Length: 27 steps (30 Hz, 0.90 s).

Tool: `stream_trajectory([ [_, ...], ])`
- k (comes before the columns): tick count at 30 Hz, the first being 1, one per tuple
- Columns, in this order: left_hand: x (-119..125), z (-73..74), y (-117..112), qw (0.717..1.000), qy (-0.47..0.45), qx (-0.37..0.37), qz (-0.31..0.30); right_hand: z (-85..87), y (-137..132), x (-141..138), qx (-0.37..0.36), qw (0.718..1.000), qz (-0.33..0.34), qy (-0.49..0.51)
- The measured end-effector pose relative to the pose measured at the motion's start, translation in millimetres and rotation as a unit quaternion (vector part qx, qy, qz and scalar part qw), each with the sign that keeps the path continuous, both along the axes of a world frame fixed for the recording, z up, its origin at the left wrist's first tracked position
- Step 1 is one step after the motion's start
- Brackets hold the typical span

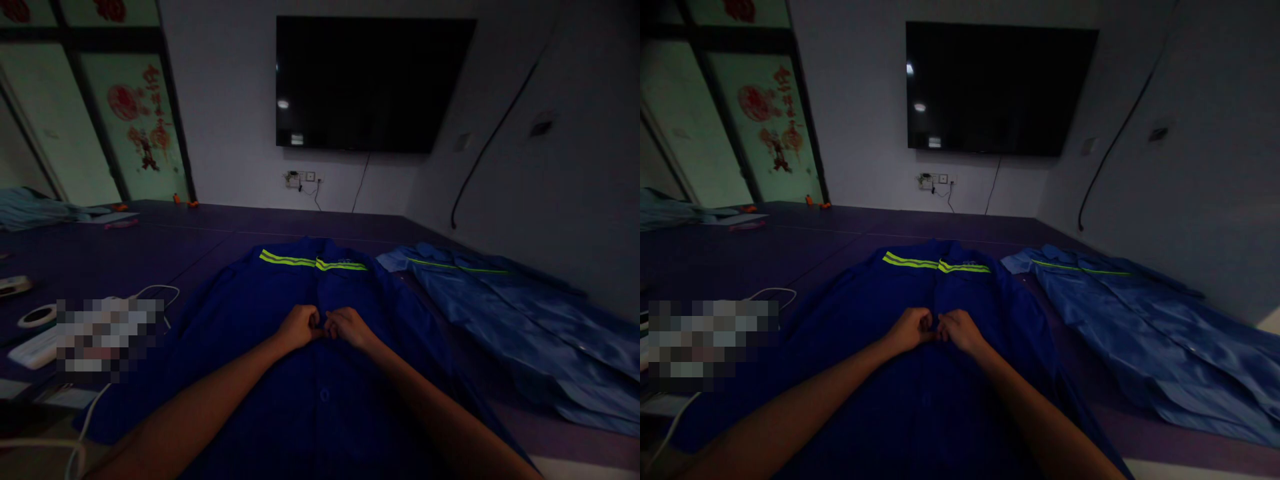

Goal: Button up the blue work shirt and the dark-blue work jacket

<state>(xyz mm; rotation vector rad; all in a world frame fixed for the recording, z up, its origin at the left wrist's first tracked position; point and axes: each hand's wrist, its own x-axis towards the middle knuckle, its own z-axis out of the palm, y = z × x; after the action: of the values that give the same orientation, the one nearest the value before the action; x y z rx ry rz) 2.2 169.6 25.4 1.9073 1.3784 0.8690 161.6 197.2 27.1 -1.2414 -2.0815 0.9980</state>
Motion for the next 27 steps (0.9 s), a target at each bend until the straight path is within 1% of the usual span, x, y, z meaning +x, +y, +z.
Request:
stream_trajectory([
  [2, 2, -0.1, -1, 1.000, 0.009, 0.024, -0.001, 2.8, -2, 1, 0.029, 0.999, 0.016, -0.015],
  [4, 3, -0.3, -3, 0.999, 0.014, 0.036, -0.006, 8.0, -5, 2, 0.086, 0.994, 0.022, -0.070],
  [7, 3, -0.4, -4, 0.999, 0.019, 0.045, -0.006, 17.5, -9, 2, 0.170, 0.973, -0.021, -0.157],
  [9, 4, 0.1, -4, 0.999, 0.021, 0.046, -0.002, 21.7, -10, 2, 0.199, 0.965, -0.037, -0.167],
  [12, 5, 1.3, -4, 0.999, 0.024, 0.047, 0.000, 22.2, -10, 3, 0.202, 0.965, 0.009, -0.170],
  [15, 5, 2.9, -3, 0.998, 0.025, 0.050, 0.002, 20.0, -10, 4, 0.212, 0.950, 0.055, -0.224],
  [18, 5, 4.2, -3, 0.999, 0.025, 0.041, 0.012, 20.8, -11, 7, 0.238, 0.933, 0.060, -0.265],
  [21, 5, 4.4, -2, 1.000, 0.014, 0.011, 0.022, 25.0, -12, 7, 0.252, 0.922, 0.064, -0.285],
  [27, 6, 4.2, -2, 0.998, -0.011, -0.050, 0.038, 31.1, -13, 5, 0.242, 0.916, 0.083, -0.310],
])
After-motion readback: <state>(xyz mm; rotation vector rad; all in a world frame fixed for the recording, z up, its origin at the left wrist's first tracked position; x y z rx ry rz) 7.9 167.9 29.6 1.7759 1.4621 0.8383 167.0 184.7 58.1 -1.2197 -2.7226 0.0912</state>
